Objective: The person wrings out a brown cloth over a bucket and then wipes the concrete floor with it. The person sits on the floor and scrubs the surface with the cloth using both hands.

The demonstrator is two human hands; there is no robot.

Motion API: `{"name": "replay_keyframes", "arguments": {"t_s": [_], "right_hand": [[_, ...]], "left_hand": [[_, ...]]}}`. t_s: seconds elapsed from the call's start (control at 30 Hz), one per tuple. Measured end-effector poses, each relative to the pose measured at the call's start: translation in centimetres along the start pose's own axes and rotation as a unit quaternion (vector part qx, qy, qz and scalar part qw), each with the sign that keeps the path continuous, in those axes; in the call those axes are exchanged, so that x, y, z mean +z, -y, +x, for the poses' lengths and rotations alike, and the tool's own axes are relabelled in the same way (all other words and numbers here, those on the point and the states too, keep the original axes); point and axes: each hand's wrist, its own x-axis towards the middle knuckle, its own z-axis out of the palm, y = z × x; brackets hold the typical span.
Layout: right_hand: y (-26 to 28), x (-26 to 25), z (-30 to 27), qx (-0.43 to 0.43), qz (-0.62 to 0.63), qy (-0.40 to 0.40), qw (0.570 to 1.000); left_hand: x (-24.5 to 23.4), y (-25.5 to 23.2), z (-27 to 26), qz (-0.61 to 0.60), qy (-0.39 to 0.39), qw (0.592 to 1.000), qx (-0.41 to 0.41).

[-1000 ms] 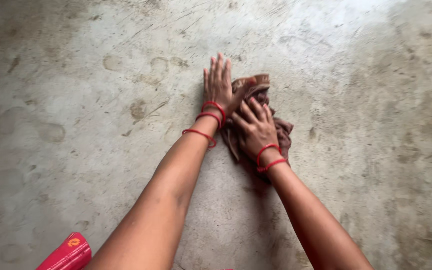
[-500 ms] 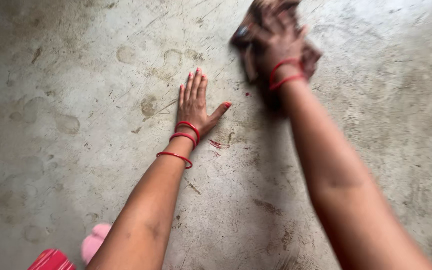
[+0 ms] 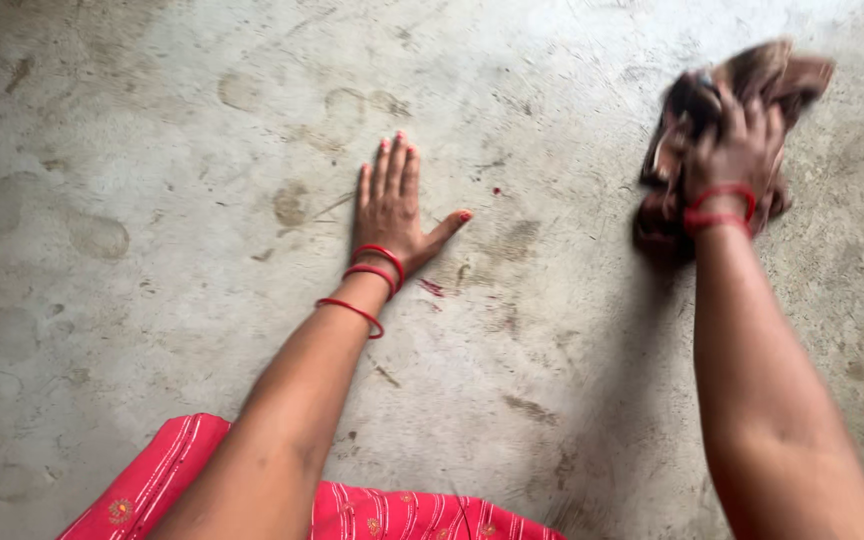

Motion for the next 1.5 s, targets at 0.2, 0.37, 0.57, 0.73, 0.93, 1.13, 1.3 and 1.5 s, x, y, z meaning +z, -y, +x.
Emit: {"name": "replay_keyframes", "arguments": {"t_s": [0.2,0.37,0.57,0.73,0.93,1.13,1.3,1.5], "right_hand": [[3.7,-0.6,-9.1,0.142,0.218,-0.003,0.966],[10.8,6.1,-12.4,0.006,0.281,-0.098,0.955],[21.4,11.7,-10.5,0.021,0.431,0.034,0.901],[29.8,13.9,-10.3,-0.021,0.524,0.137,0.841],[36.9,9.0,-13.3,-0.277,0.078,0.133,0.948],[39.3,3.9,-22.5,-0.349,-0.024,0.165,0.922],[41.1,5.0,-20.8,-0.345,-0.021,0.140,0.928],[44.5,11.5,-11.9,-0.336,-0.018,0.107,0.936]], "left_hand": [[0.1,0.1,0.0,-0.043,-0.028,0.999,0.004],[0.3,0.7,0.0,-0.107,-0.084,0.991,0.019],[-0.9,6.2,2.4,-0.224,-0.215,0.950,0.036],[-2.8,15.7,5.3,-0.237,-0.353,0.903,-0.056],[-2.5,22.7,4.4,-0.255,-0.347,0.894,-0.128],[-3.3,22.3,3.0,-0.229,-0.311,0.915,-0.119],[-3.9,21.9,3.5,-0.187,-0.267,0.938,-0.116],[-4.0,21.4,3.0,-0.147,-0.250,0.950,-0.114]]}}
